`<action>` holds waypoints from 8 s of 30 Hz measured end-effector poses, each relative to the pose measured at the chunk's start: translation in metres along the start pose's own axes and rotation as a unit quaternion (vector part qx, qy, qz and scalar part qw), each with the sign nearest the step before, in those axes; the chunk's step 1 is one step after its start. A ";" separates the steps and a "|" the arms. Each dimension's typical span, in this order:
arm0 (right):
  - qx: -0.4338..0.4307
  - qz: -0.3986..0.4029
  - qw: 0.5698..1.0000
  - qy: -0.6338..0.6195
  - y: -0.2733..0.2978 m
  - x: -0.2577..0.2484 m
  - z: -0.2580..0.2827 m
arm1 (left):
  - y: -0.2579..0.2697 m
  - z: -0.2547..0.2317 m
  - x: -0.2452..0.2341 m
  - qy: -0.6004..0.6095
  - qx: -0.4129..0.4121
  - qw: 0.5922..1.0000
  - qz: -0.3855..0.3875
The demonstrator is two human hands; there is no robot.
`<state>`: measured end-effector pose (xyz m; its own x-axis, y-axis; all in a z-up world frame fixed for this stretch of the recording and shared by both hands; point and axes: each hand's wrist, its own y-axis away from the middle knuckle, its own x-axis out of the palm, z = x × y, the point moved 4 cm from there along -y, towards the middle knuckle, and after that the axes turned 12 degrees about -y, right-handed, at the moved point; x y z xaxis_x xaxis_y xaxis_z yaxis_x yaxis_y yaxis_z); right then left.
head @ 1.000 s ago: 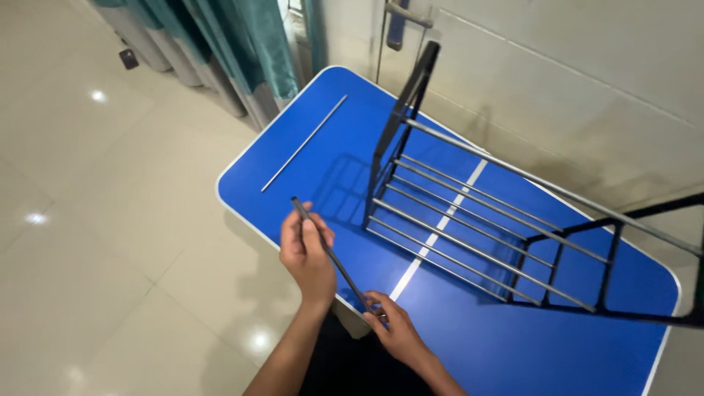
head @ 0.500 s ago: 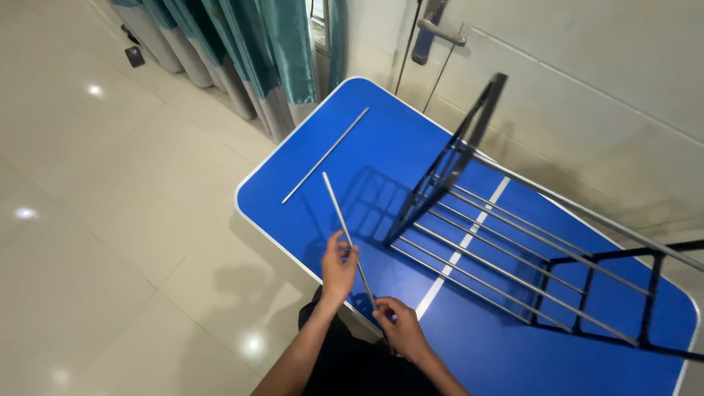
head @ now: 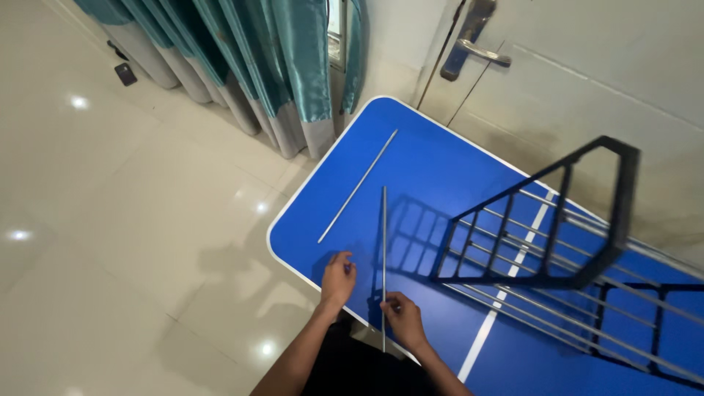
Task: The person disassembles a metal dish rack on a blue table. They repeatedly remove metal rods from the rack frame and place them on the table, continuing until most rods are removed.
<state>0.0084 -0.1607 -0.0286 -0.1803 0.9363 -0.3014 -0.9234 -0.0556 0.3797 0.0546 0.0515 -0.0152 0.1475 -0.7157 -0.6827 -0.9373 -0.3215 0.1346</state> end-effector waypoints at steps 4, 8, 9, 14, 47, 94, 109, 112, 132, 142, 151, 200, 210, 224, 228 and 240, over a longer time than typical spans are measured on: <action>0.061 -0.012 0.996 -0.061 -0.028 0.034 0.009 | -0.030 0.025 -0.027 -0.083 0.051 0.994 -0.046; 0.067 -0.023 0.996 -0.050 -0.065 0.059 0.017 | -0.059 0.043 -0.037 -0.144 0.066 0.985 -0.063; 0.067 -0.022 0.997 -0.040 -0.072 0.064 0.017 | -0.062 0.048 -0.035 -0.142 0.053 0.987 -0.051; 0.038 -0.050 0.997 -0.049 -0.116 0.082 0.028 | -0.075 0.068 -0.030 -0.048 -0.022 0.999 0.014; -0.005 0.017 1.000 0.012 -0.174 0.132 0.077 | -0.072 0.083 -0.025 -0.076 0.074 0.994 0.010; -0.012 0.109 0.992 0.056 -0.198 0.151 0.100 | -0.092 0.101 -0.036 -0.139 0.029 0.988 -0.064; -0.003 0.116 0.991 0.072 -0.221 0.176 0.103 | -0.101 0.115 -0.054 -0.107 -0.004 0.991 -0.082; -0.040 0.106 0.989 0.095 -0.231 0.177 0.093 | -0.103 0.112 -0.059 -0.100 0.007 0.990 -0.104; 0.100 0.004 0.993 -0.057 -0.049 0.056 0.020 | 0.011 0.021 -0.046 0.019 0.127 0.992 0.018; 0.012 -0.135 0.975 -0.178 0.041 -0.061 -0.009 | 0.054 -0.113 -0.019 0.075 0.345 0.930 0.099; -0.012 -0.255 0.946 -0.202 0.119 -0.181 -0.021 | 0.142 -0.218 0.026 0.116 0.396 0.893 0.177; -0.529 -0.185 0.790 0.248 0.052 -0.290 0.319 | 0.096 -0.384 -0.022 0.283 0.189 0.932 -0.126; -0.535 -0.179 0.790 0.241 0.066 -0.292 0.322 | 0.098 -0.383 -0.036 0.245 0.205 0.937 -0.144; -0.475 -0.348 0.791 0.168 0.197 -0.389 0.284 | 0.178 -0.389 -0.045 0.180 0.398 0.781 -0.446; -0.427 -0.484 0.743 0.177 0.240 -0.440 0.232 | 0.195 -0.424 -0.003 0.076 0.491 0.837 -0.227; -0.283 -0.442 0.785 -0.331 0.225 -0.569 0.088 | 0.220 -0.562 0.105 0.055 0.635 0.771 -0.008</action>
<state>-0.0664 -0.6757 0.3053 0.6573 0.6609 0.3623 -0.6254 0.7465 -0.2271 0.0409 -0.4429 0.3469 0.1229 -0.7883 -0.6029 -0.4780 0.4854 -0.7320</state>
